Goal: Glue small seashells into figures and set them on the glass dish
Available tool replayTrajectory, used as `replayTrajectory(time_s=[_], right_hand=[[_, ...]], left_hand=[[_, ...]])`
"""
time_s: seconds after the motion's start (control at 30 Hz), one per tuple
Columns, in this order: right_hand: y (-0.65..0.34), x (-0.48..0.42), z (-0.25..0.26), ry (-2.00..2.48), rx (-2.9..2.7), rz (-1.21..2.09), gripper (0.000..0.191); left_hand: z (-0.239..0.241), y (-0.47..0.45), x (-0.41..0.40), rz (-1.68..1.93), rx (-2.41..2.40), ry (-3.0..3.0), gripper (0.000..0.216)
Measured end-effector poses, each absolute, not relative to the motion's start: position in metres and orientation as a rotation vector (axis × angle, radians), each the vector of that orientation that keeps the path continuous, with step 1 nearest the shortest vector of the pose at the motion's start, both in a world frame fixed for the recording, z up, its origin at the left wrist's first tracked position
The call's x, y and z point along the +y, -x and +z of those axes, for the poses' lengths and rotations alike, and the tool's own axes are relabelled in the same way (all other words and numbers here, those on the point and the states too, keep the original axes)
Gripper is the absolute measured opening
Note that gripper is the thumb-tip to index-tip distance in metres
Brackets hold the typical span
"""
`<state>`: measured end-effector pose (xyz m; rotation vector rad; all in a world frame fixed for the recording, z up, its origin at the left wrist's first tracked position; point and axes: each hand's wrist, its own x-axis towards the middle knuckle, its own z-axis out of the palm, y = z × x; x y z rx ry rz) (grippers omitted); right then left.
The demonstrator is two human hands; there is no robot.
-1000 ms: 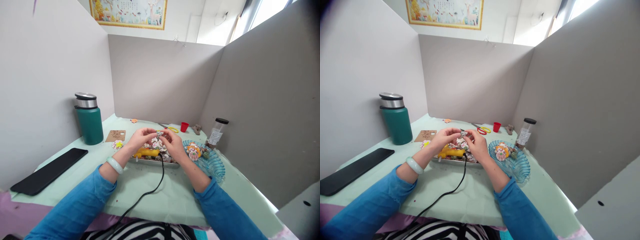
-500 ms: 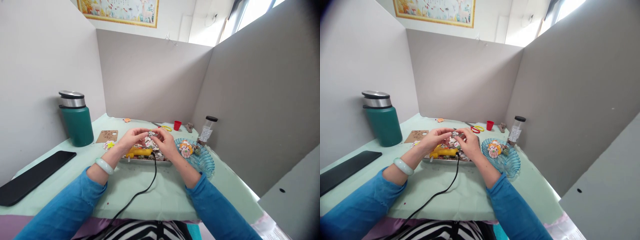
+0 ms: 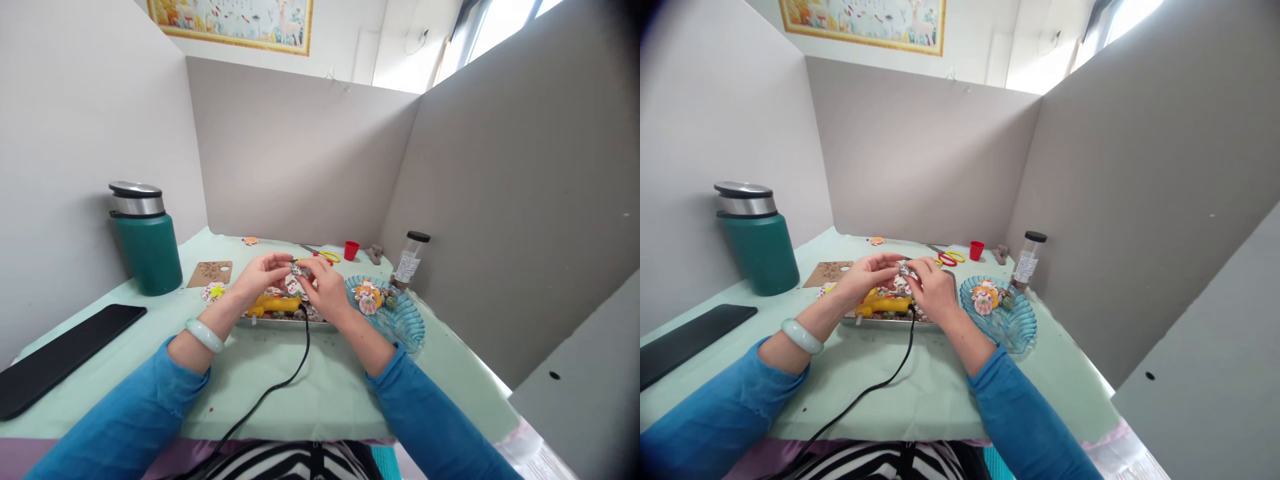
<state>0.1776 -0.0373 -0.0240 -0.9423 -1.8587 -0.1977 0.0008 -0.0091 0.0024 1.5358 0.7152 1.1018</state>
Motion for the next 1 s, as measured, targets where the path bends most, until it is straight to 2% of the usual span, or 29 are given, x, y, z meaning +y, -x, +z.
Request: replayTrajectory(time_s=[0.27, 0.63, 0.83, 1.0], right_hand=[[-0.178, -0.040, -0.023, 0.938, -1.867, -0.215, 0.024], [-0.177, -0.041, -0.022, 0.903, -1.829, -0.155, 0.021], [-0.178, -0.037, -0.026, 0.945, -1.805, -0.154, 0.028], [-0.177, -0.038, -0.025, 0.953, -1.826, -0.190, 0.023]], left_hand=[[-0.001, 0.001, -0.005, 1.105, 0.716, -1.537, 0.032], [0.006, -0.002, -0.014, 1.150, 0.704, -1.605, 0.033], [0.006, -0.003, -0.016, 1.188, 0.711, -1.640, 0.029], [0.005, -0.003, -0.015, 1.181, 0.705, -1.681, 0.030]])
